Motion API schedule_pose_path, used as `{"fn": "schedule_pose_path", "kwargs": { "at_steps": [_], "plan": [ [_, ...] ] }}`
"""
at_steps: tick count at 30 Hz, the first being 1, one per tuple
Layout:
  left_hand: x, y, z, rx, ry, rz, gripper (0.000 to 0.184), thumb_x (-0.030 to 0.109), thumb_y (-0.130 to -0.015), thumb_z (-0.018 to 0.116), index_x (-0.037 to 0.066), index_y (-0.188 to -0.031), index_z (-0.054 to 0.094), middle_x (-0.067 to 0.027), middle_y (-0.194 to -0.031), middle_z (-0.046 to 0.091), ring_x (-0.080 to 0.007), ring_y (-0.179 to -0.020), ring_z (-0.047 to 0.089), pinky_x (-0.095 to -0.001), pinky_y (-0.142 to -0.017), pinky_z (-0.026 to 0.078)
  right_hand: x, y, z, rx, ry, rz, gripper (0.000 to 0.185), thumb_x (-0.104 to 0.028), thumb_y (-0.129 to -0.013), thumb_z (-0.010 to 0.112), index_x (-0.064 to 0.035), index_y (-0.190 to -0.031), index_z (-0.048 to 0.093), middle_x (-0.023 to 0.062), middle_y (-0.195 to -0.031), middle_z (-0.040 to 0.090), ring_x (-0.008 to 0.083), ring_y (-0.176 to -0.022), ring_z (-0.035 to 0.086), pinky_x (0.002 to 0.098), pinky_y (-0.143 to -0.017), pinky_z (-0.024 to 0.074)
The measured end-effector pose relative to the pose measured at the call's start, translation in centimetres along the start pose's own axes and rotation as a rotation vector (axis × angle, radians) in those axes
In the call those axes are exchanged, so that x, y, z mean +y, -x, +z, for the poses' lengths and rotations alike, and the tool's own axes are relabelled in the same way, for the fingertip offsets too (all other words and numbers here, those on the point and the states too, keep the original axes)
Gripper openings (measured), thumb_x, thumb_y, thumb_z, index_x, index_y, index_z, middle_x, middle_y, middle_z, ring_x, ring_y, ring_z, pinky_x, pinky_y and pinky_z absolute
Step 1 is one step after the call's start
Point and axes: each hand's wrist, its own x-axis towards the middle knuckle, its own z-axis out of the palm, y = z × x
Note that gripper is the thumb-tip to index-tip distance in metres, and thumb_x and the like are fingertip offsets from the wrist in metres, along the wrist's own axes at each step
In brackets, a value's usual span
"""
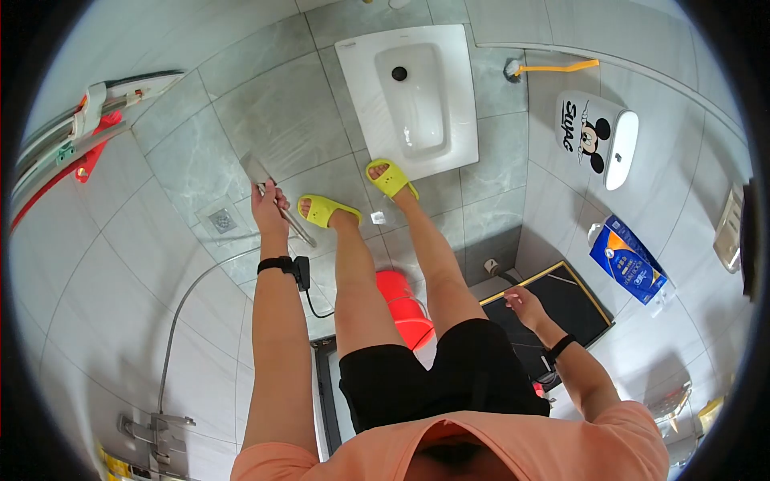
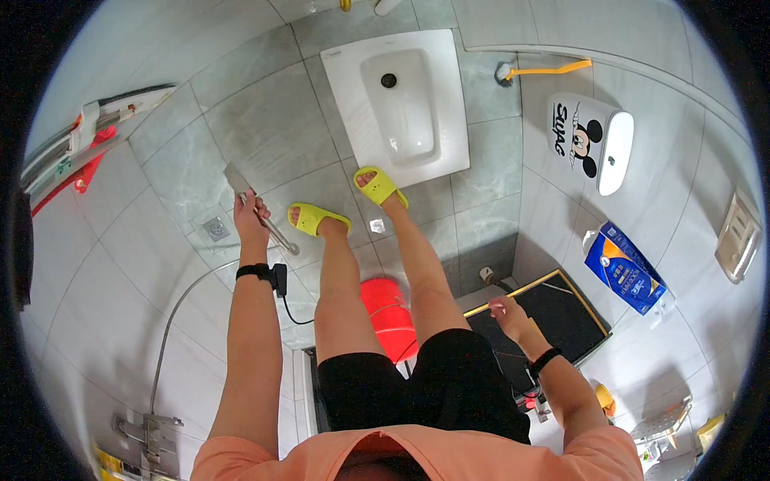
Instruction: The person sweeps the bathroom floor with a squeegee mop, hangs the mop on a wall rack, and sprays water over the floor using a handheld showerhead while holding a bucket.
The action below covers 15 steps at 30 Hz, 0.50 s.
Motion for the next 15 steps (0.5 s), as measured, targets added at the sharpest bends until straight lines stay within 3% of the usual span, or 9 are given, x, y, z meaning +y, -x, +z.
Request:
{"fn": "schedule_pose_path", "kwargs": {
  "at_steps": [6, 15],
  "plan": [
    [0.4, 2.0, -2.6, 0.118, 0.065, -0.005, 0.011, 0.021, -0.095, 0.057, 0.014, -0.098, 0.048, 0.0001, -0.067, 0.046, -0.0099, -0.052, 0.04, -0.0248, -0.046, 0.033, -0.9, -0.1, 0.7, -0.022, -0.014, -0.017, 0.019, -0.01, -0.094, 0.053, 0.0004, -0.109, 0.058, 0.0125, -0.099, 0.066, 0.0197, -0.09, 0.066, 0.0304, -0.078, 0.0503],
    [0.0, 2.7, 1.4, -0.047, 0.028, -0.02, 0.014, 0.02, -0.096, 0.057, 0.013, -0.102, 0.046, 0.0008, -0.067, 0.044, -0.0091, -0.052, 0.039, -0.0236, -0.047, 0.034, -0.5, 0.3, 1.3, -0.013, 0.033, -0.052, 0.021, -0.014, -0.095, 0.052, 0.0002, -0.109, 0.058, 0.0101, -0.1, 0.066, 0.0183, -0.088, 0.066, 0.0299, -0.079, 0.0517]
  ]
}}
